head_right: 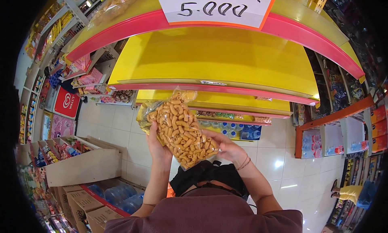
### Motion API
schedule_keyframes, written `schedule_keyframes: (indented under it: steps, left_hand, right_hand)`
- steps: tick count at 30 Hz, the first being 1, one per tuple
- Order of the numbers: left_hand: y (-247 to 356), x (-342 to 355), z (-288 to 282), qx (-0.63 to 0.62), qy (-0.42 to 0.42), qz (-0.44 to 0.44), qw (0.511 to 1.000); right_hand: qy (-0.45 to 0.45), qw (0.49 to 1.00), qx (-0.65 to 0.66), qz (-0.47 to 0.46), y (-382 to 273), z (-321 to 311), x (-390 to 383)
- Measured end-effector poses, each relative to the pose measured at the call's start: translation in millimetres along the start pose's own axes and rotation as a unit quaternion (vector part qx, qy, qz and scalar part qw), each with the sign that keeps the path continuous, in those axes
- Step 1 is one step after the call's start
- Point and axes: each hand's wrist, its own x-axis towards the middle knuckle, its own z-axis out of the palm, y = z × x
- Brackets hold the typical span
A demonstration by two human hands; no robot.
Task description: Cleaning and organizing snack bags on grocery store shelves using a cloth.
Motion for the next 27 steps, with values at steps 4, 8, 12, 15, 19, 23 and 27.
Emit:
schedule_keyframes:
  steps: [4,8,12,15,19,23,27]
  left_hand:
    - [12.4,4.6,-8.2,0.038,-0.005,-0.010,0.999]
    - [16.5,-3.0,-9.6,0.192,-0.161,0.000,0.968]
    - [33.6,14.1,-2.4,0.230,-0.189,-0.002,0.955]
    - [41.4,23.9,0.9,0.215,-0.198,0.004,0.956]
    - [49.8,28.8,8.6,0.108,-0.079,-0.045,0.990]
    - [50.8,36.0,17.8,0.011,-0.009,-0.062,0.998]
    - [45.7,35.3,13.7,0.066,-0.048,-0.013,0.997]
  right_hand:
    - [-0.031,0.997,0.046,0.045,-8.8,13.5,9.1]
    - [0.039,0.980,-0.192,-0.027,-31.9,38.6,35.5]
    - [0.140,0.955,-0.262,-0.003,-44.4,58.4,48.9]
    - [0.218,0.958,-0.187,-0.019,-39.3,75.4,50.8]
    - [0.062,0.995,-0.006,-0.078,-13.3,78.5,46.9]
    - [0.020,0.972,0.128,-0.198,32.3,88.2,49.1]
    - [0.279,0.940,-0.005,-0.197,45.9,95.5,61.5]
